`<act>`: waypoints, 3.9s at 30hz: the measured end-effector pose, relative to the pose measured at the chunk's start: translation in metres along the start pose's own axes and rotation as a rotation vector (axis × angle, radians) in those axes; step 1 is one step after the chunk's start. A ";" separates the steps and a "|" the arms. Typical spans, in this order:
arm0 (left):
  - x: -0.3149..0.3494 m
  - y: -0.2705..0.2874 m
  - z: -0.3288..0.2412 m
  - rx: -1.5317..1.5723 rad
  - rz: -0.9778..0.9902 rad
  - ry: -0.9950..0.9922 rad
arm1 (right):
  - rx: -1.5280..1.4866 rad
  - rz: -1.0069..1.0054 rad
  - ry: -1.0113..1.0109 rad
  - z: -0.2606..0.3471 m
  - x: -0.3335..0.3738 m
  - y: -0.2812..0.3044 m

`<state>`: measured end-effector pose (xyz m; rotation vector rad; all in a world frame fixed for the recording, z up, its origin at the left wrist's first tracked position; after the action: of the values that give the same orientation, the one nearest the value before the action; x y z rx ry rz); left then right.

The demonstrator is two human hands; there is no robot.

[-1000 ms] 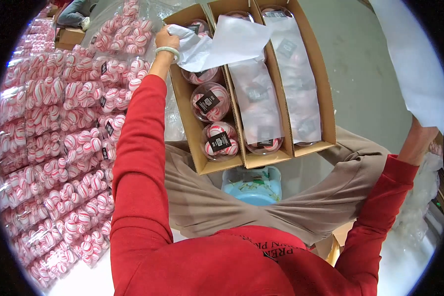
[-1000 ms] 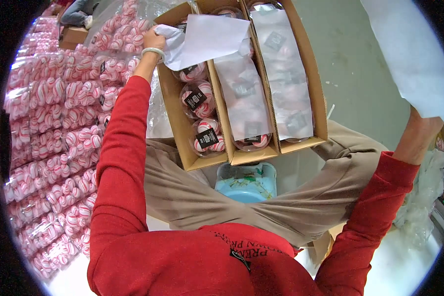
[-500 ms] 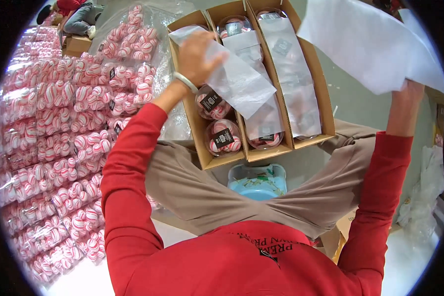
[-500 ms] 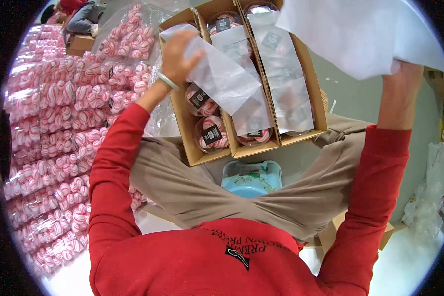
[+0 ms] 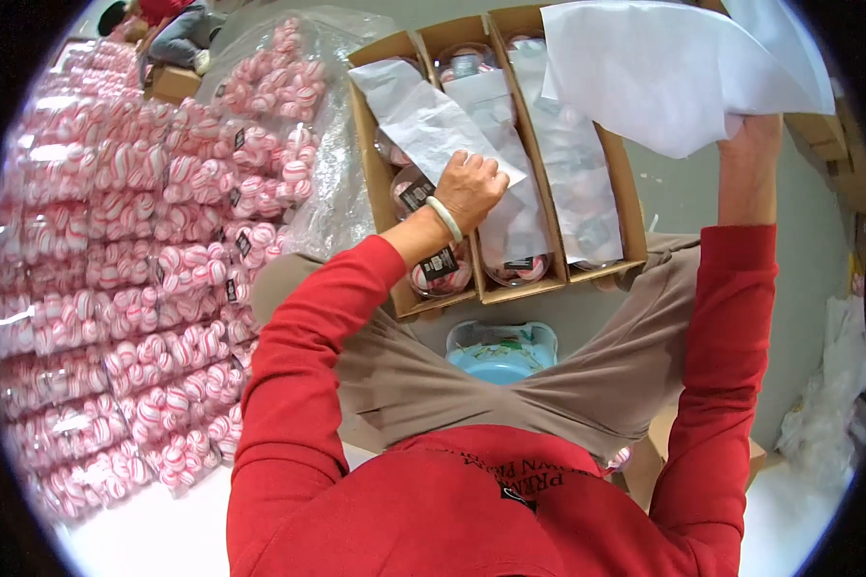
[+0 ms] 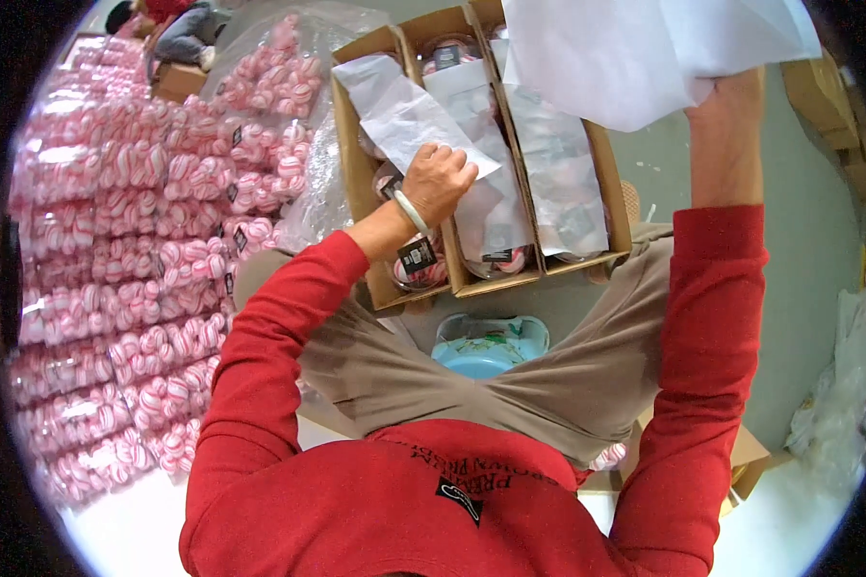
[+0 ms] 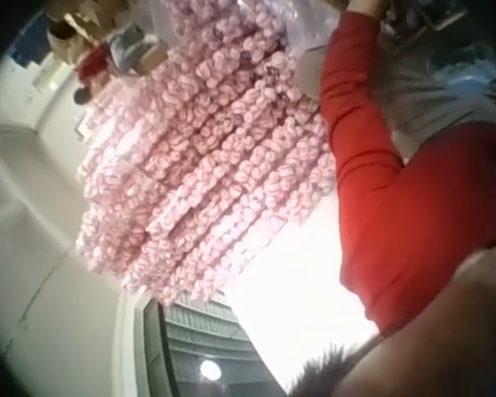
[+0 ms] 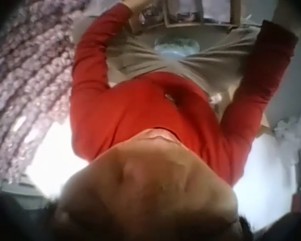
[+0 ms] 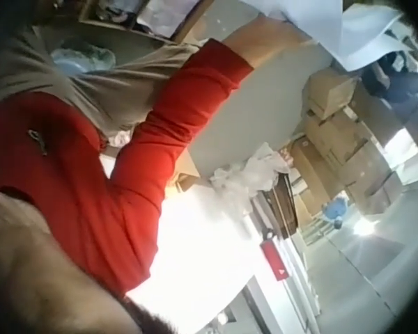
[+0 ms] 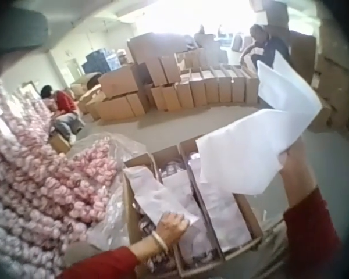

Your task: Packing soft pink ornaments in plastic containers into cardboard box dividers.

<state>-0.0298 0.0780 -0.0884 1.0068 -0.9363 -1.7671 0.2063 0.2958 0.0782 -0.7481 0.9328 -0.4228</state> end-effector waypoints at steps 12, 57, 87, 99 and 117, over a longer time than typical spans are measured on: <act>0.097 0.006 0.004 0.457 0.197 0.001 | 0.238 -0.088 0.055 -0.015 -0.003 0.034; 0.147 0.060 0.226 0.053 -0.353 1.539 | 1.857 -0.017 -1.330 -0.166 0.114 0.064; 0.175 -0.223 -0.024 1.461 0.285 2.068 | 2.010 0.025 -0.928 -0.121 0.143 0.117; 0.020 -0.164 -0.104 1.995 0.314 1.737 | 2.230 -0.257 -0.702 -0.051 0.134 0.180; -0.042 0.070 -0.011 2.255 0.403 0.365 | 1.854 -0.181 0.129 -0.011 0.124 -0.074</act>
<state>0.0148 0.0911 -0.0206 1.8850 -2.4958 0.5706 0.2631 0.1638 0.0584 0.9116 0.2634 -1.2110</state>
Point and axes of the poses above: each hand's wrist, its own x-axis away from the middle knuckle, its own y-axis out of the back of the hand, z = x × y, the point moved 3 cm from there along -x, towards the middle knuckle, and after that the axes turned 14 degrees about -x, right-handed, at the moved point
